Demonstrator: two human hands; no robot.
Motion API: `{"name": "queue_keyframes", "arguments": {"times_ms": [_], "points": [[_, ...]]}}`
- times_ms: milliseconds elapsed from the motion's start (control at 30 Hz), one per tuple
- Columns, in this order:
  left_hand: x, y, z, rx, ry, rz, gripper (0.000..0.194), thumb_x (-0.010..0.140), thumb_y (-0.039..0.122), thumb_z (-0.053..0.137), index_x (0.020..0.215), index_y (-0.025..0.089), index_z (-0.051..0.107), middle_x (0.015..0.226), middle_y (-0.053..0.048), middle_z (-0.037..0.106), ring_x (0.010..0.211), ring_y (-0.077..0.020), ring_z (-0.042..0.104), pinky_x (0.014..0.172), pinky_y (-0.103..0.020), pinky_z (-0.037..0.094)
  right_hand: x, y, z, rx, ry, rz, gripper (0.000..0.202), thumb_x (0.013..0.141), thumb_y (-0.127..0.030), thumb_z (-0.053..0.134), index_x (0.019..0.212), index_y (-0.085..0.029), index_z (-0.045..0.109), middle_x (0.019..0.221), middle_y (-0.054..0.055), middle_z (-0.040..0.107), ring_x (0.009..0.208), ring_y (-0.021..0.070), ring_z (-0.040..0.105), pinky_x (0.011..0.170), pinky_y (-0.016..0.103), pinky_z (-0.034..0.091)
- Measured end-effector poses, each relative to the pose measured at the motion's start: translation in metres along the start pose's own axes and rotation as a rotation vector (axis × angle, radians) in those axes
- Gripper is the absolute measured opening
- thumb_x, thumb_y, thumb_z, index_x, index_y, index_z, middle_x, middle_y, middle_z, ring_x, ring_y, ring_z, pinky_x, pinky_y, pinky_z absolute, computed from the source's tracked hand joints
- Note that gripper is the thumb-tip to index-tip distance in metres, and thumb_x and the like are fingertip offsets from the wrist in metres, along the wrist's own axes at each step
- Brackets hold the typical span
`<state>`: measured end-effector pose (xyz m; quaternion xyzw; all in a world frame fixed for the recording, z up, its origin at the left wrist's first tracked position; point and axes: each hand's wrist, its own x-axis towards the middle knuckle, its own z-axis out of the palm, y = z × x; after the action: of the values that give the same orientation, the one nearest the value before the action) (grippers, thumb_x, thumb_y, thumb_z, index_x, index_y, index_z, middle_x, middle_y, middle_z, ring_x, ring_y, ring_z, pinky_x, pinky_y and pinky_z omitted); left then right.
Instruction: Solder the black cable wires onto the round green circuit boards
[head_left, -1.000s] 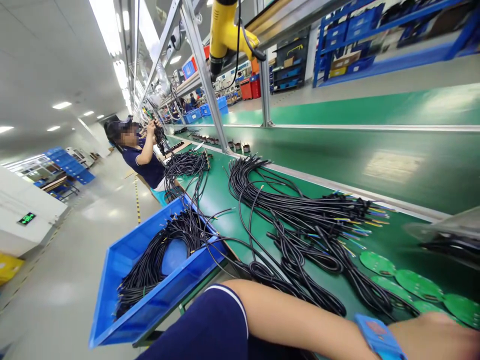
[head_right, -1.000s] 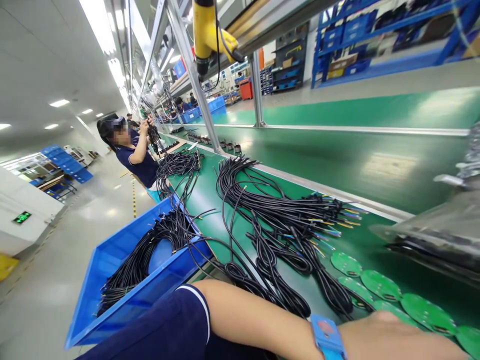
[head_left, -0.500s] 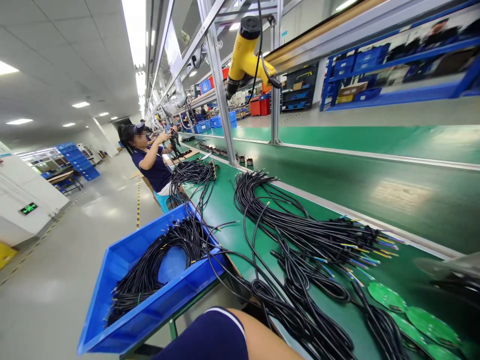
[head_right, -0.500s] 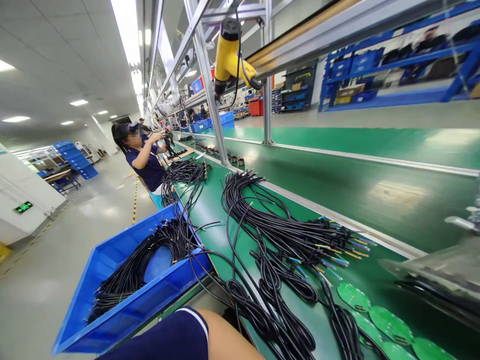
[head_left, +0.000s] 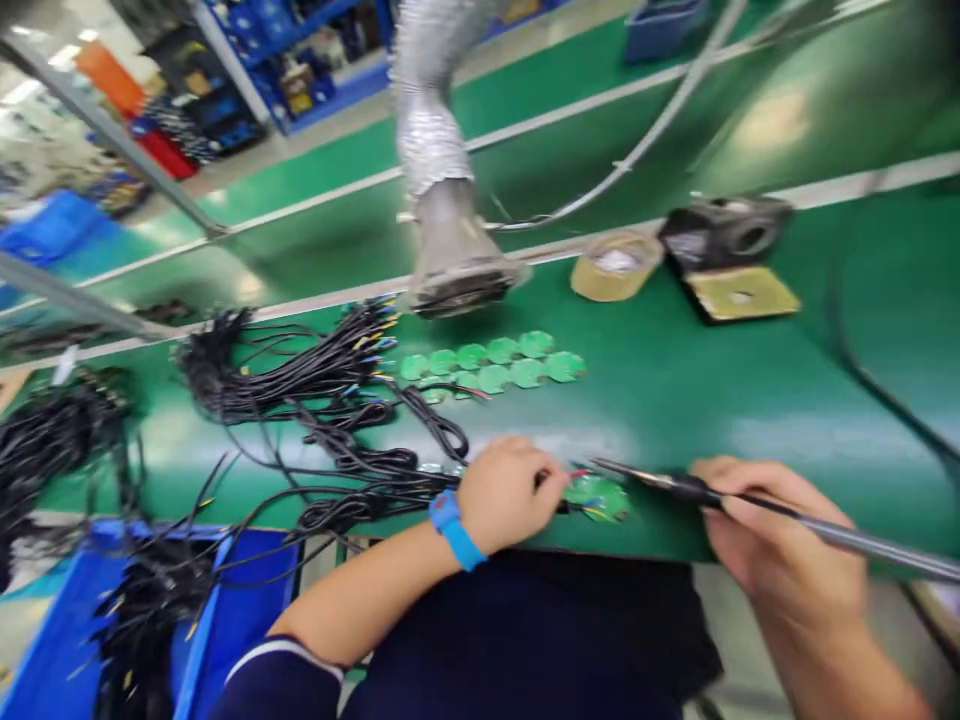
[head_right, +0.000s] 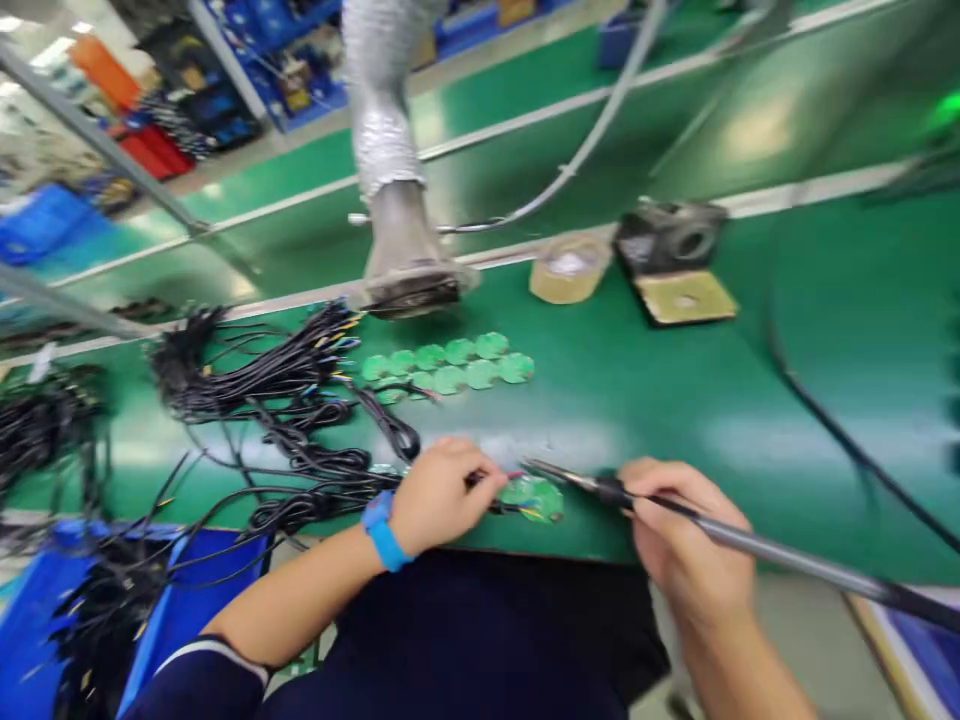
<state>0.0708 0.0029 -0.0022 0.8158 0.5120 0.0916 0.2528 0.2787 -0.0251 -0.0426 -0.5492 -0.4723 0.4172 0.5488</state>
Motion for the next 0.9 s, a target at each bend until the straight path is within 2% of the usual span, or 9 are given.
{"name": "queue_keyframes", "arguments": {"times_ms": [100,200,300,433,633,900], "points": [[-0.001,0.002,-0.002,-0.045,0.0,0.005,0.021,0.088,0.027,0.051,0.077,0.02,0.067,0.076,-0.002,0.064,0.078,-0.017,0.057,0.077,-0.031,0.044,-0.009,-0.003,-0.011,0.146,0.067,-0.012,0.025,0.068,-0.047,0.065,0.061,-0.026,0.055,0.055,0.0,0.045,0.054,0.0164,0.045,0.052,0.035,0.047],[-0.003,0.006,-0.004,-0.021,0.002,-0.001,0.021,0.088,0.027,0.051,0.075,0.02,0.067,0.075,-0.002,0.063,0.076,-0.017,0.055,0.076,-0.031,0.043,-0.007,-0.006,-0.008,0.304,0.047,0.017,0.01,0.066,-0.035,0.067,0.063,-0.027,0.062,0.056,0.0,0.047,0.055,0.0168,0.045,0.055,0.039,0.052],[-0.002,0.005,-0.01,0.042,-0.017,-0.01,0.022,0.088,0.028,0.052,0.074,0.019,0.068,0.071,-0.002,0.06,0.074,-0.0171,0.053,0.075,-0.031,0.042,-0.007,-0.006,-0.008,0.35,0.017,0.018,0.007,0.066,-0.031,0.067,0.064,-0.025,0.064,0.057,0.0,0.049,0.056,0.0163,0.048,0.061,0.041,0.056],[-0.001,0.002,-0.015,0.111,-0.061,-0.017,0.019,0.086,0.027,0.056,0.074,0.02,0.069,0.069,-0.002,0.058,0.072,-0.0173,0.051,0.073,-0.031,0.04,-0.009,0.003,-0.011,0.302,-0.046,-0.026,0.007,0.07,-0.03,0.066,0.069,-0.023,0.063,0.061,0.0,0.051,0.059,0.0161,0.052,0.071,0.045,0.057],[-0.001,0.003,-0.008,0.097,-0.04,0.007,0.024,0.086,0.026,0.055,0.067,0.017,0.065,0.072,-0.003,0.06,0.072,-0.0165,0.05,0.072,-0.031,0.038,-0.014,0.02,-0.019,0.199,-0.107,-0.062,0.008,0.074,-0.03,0.066,0.076,-0.022,0.064,0.07,0.001,0.056,0.076,0.0215,0.061,0.08,0.045,0.053],[0.002,0.002,-0.008,0.079,-0.033,0.042,0.026,0.086,0.026,0.055,0.063,0.016,0.064,0.068,-0.003,0.058,0.068,-0.0154,0.049,0.071,-0.031,0.038,-0.014,0.016,-0.018,0.064,-0.145,-0.117,0.007,0.079,-0.031,0.062,0.079,-0.024,0.062,0.074,0.001,0.061,0.08,0.0236,0.065,0.07,0.036,0.052]]}}
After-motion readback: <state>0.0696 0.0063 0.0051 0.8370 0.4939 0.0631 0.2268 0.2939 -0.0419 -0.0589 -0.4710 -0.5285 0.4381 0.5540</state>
